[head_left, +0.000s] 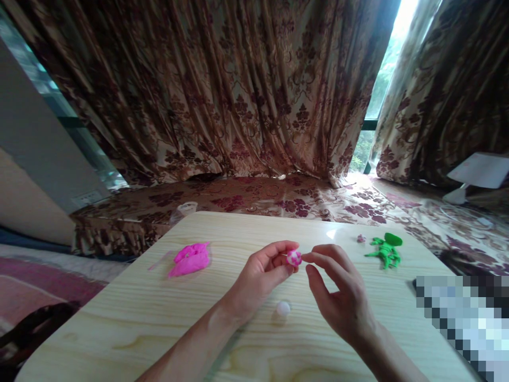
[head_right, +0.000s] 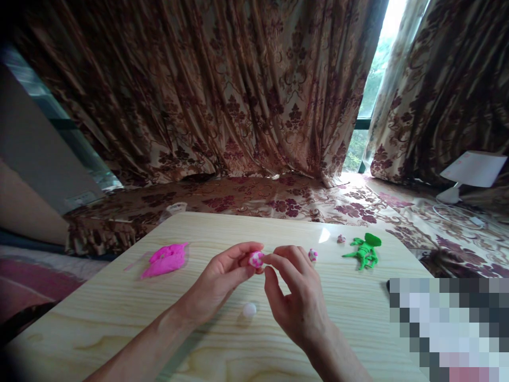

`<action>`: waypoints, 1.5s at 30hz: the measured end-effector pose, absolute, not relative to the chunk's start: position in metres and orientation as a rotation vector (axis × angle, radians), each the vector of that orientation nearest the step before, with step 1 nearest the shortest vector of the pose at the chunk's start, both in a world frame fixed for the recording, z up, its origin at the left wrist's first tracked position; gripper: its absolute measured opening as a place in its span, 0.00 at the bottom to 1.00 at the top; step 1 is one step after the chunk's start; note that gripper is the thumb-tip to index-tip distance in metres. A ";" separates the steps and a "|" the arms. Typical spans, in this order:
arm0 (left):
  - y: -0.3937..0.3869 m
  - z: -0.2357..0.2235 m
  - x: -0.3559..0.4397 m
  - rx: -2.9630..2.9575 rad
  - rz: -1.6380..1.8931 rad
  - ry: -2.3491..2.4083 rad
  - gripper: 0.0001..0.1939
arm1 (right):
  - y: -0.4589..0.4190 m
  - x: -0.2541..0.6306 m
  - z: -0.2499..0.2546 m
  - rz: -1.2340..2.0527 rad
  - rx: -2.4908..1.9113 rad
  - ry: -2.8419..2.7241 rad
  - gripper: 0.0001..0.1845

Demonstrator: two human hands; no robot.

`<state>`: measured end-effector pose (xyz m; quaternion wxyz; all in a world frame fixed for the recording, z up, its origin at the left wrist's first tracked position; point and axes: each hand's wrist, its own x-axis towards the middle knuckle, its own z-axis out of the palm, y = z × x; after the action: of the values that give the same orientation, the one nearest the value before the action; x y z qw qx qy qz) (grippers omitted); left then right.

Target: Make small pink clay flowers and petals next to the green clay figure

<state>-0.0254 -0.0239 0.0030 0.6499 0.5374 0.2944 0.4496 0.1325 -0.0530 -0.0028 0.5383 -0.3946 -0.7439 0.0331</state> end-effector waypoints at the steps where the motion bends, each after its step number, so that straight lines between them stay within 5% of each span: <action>1: -0.024 0.002 -0.025 1.218 1.027 0.665 0.17 | -0.053 0.132 -0.003 0.077 -0.940 -1.767 0.13; 13: -0.024 0.008 -0.026 1.110 1.123 0.611 0.09 | -0.061 0.130 -0.003 0.111 -0.890 -1.831 0.14; 23: -0.021 0.006 -0.027 1.038 1.129 0.645 0.18 | -0.056 0.126 -0.008 0.088 -0.975 -1.892 0.21; 45: -0.020 0.007 -0.027 0.941 1.141 0.577 0.16 | -0.056 0.127 -0.005 0.054 -0.906 -1.835 0.22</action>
<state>-0.0270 -0.0204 0.0066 0.7011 0.4226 0.2593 0.5125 0.1275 -0.0562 -0.0047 0.5202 -0.3778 -0.7656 0.0225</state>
